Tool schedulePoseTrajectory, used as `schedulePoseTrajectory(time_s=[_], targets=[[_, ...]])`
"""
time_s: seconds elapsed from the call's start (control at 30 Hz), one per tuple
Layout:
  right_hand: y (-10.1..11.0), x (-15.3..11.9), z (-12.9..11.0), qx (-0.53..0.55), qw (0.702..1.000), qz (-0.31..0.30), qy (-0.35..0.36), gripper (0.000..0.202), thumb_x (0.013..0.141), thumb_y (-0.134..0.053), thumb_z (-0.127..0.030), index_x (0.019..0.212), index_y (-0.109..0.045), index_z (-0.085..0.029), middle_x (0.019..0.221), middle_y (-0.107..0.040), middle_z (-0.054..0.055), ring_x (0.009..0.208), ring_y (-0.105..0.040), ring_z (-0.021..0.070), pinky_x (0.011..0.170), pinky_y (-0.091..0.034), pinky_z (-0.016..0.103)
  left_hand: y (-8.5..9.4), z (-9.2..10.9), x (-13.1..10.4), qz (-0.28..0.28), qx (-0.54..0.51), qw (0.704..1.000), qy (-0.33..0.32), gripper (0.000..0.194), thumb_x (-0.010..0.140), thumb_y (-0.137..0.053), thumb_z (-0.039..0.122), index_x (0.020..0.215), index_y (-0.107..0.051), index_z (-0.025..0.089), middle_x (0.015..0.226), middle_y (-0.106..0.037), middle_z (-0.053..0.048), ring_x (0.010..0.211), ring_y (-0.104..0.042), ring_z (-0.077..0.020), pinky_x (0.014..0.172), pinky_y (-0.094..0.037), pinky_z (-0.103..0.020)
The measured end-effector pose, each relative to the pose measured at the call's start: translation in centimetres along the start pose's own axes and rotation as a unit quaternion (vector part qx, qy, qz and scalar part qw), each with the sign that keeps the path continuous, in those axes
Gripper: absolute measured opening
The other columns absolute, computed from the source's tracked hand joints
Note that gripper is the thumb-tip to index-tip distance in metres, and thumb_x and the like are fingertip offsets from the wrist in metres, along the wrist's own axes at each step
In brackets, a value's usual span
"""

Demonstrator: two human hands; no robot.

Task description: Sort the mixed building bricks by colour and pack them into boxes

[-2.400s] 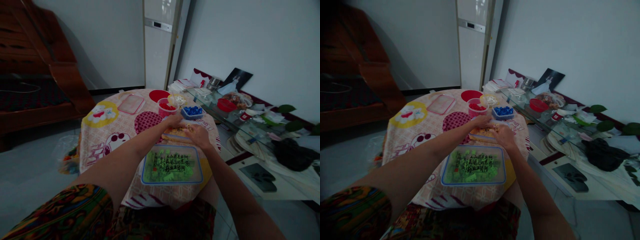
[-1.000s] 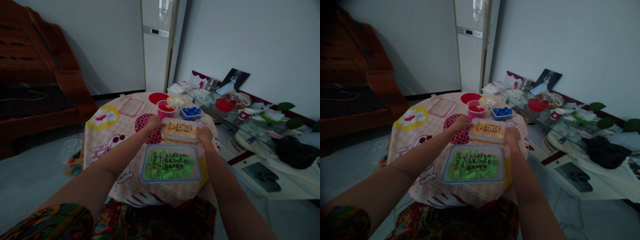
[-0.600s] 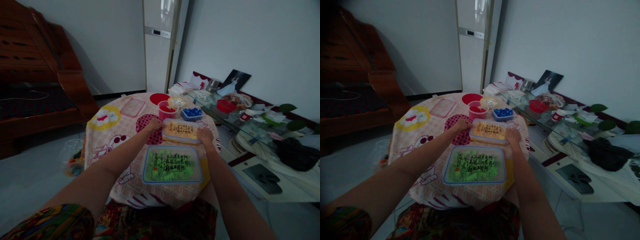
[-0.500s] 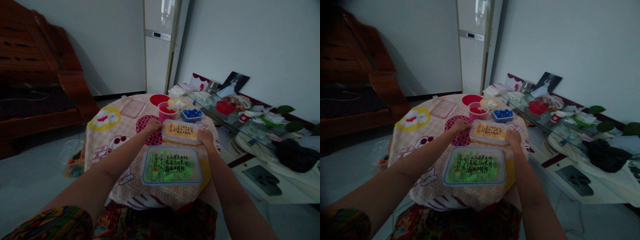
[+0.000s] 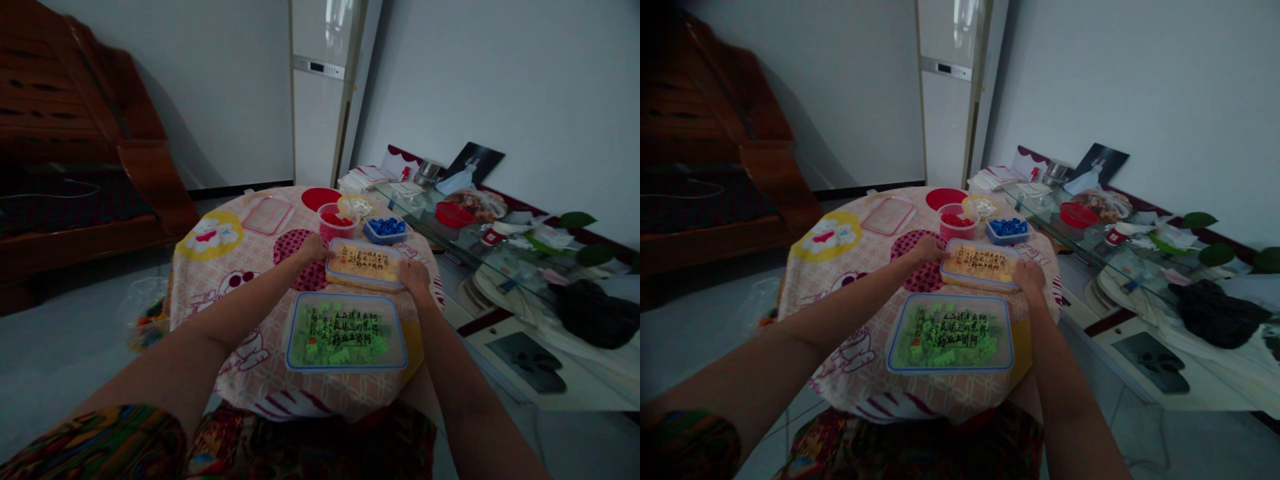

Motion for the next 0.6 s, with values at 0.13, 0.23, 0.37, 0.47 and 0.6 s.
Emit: schedulePoseTrajectory(time_s=[0.13, 0.23, 0.37, 0.47, 0.6], targets=[[-0.3, 0.4, 0.0, 0.001, 1.0, 0.009, 0.006, 0.059, 0.105, -0.03, -0.034, 0.116, -0.075, 0.002, 0.119, -0.071, 0.032, 0.114, -0.07, 0.0366, 0.093, -0.052, 0.041, -0.8, -0.5, 0.5, -0.037, -0.081, 0.996, 0.026, 0.033, 0.068, -0.088, 0.035, 0.059, -0.063, 0.015, 0.056, -0.065, 0.0, 0.067, -0.069, -0.0168, 0.066, -0.057, -0.025], [-0.3, 0.5, 0.1, -0.001, 1.0, 0.014, 0.012, 0.058, 0.105, -0.031, -0.033, 0.114, -0.076, 0.001, 0.117, -0.072, 0.031, 0.112, -0.07, 0.0351, 0.091, -0.051, 0.038, -1.1, -0.8, 0.4, -0.046, -0.155, 0.987, 0.014, 0.035, 0.064, -0.091, 0.033, 0.057, -0.063, 0.014, 0.053, -0.063, 0.0, 0.058, -0.064, -0.0137, 0.063, -0.057, -0.025], [-0.2, 0.2, 0.3, 0.003, 0.999, 0.013, 0.031, 0.052, 0.104, -0.034, -0.029, 0.109, -0.078, -0.003, 0.111, -0.075, 0.027, 0.107, -0.071, 0.031, 0.087, -0.048, 0.033, -1.3, -1.7, -0.5, -0.062, -0.239, 0.969, -0.005, 0.032, 0.061, -0.092, 0.03, 0.057, -0.067, 0.012, 0.055, -0.067, -0.002, 0.055, -0.063, -0.0124, 0.058, -0.054, -0.024], [-0.2, -0.1, 0.7, 0.021, 0.999, 0.018, 0.042, 0.051, 0.102, -0.036, -0.029, 0.104, -0.08, -0.004, 0.107, -0.077, 0.026, 0.101, -0.071, 0.0308, 0.083, -0.047, 0.032, -1.5, -2.3, -1.2, -0.074, -0.273, 0.959, -0.004, 0.027, 0.06, -0.092, 0.03, 0.062, -0.072, 0.012, 0.061, -0.072, -0.004, 0.061, -0.067, -0.014, 0.063, -0.056, -0.025], [-0.2, -0.1, 2.4, 0.042, 0.998, 0.028, 0.028, 0.049, 0.099, -0.04, -0.031, 0.093, -0.082, -0.006, 0.097, -0.077, 0.025, 0.092, -0.071, 0.0304, 0.079, -0.047, 0.033, -2.6, -1.8, -1.9, -0.087, -0.31, 0.947, 0.009, 0.027, 0.062, -0.091, 0.032, 0.067, -0.074, 0.011, 0.069, -0.075, -0.006, 0.067, -0.069, -0.0152, 0.07, -0.058, -0.028]])
Point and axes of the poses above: each hand's wrist, its own x-axis towards the middle knuckle, its own y-axis out of the back of the hand, z = x × y, the point moved 10 cm from there along x, towards the middle knuckle
